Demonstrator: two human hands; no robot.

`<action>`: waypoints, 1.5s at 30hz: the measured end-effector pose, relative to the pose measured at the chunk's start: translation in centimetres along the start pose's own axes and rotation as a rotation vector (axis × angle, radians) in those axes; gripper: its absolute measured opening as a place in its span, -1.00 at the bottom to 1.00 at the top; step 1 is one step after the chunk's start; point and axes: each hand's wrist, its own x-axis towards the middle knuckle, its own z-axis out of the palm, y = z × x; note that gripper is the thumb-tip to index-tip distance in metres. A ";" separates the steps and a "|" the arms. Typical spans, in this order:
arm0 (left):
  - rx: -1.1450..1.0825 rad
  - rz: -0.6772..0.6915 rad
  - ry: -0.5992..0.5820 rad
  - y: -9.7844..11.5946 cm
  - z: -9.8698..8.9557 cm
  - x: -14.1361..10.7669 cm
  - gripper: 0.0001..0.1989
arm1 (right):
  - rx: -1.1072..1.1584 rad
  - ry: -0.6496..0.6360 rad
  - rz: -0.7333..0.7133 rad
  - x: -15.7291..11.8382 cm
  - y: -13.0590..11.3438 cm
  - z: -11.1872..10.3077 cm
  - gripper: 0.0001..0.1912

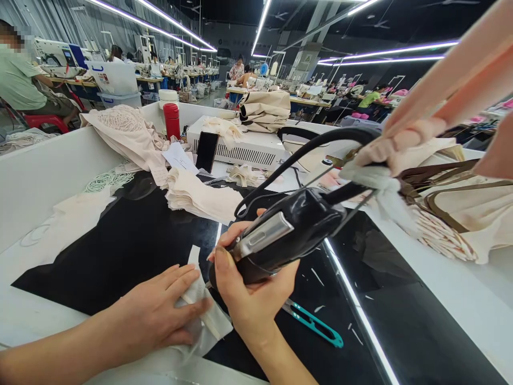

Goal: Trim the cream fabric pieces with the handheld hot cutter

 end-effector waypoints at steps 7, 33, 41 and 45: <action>-0.013 -0.022 0.032 0.1 0.2 -0.1 -0.44 | -0.009 0.000 -0.002 0.1 0.5 0.3 -0.57; -0.299 -0.048 -0.054 -3.6 -0.3 1.7 -0.72 | -0.030 -0.054 -0.037 0.0 1.1 0.6 -0.59; -0.365 -0.065 -0.050 -4.1 -1.3 0.4 -0.73 | -0.004 -0.043 -0.036 -0.1 0.8 0.7 -0.54; -0.345 -0.037 -0.035 -4.3 -1.3 -0.3 -0.72 | -0.014 -0.051 -0.016 -0.1 0.6 0.6 -0.53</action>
